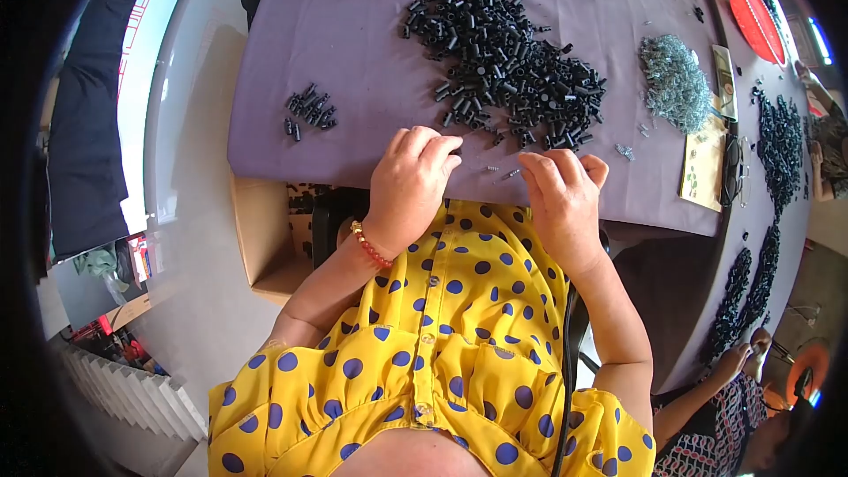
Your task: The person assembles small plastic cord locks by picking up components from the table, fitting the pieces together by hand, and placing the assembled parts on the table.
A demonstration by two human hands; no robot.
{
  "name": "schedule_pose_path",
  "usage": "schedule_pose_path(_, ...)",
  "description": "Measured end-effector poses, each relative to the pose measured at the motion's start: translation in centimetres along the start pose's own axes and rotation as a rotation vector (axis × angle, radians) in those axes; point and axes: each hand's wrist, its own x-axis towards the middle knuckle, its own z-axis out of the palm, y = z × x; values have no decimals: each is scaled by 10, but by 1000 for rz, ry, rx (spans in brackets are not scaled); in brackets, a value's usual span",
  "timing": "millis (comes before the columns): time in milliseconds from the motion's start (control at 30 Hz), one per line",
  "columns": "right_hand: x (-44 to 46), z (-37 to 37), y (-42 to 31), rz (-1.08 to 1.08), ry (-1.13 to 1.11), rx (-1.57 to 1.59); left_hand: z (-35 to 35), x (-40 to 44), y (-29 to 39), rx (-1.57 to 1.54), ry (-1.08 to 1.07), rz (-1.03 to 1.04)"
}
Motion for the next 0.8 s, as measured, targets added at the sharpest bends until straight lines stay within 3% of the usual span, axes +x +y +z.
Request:
schedule_pose_path(433,0,1,1,-29,-52,21,-10,3,4,-484,-5,-124)
schedule_pose_path(733,0,3,6,-39,-103,70,-5,0,3,-497,-23,-88)
schedule_pose_path(800,2,2,6,-34,-125,68,-6,0,3,-645,-87,-122)
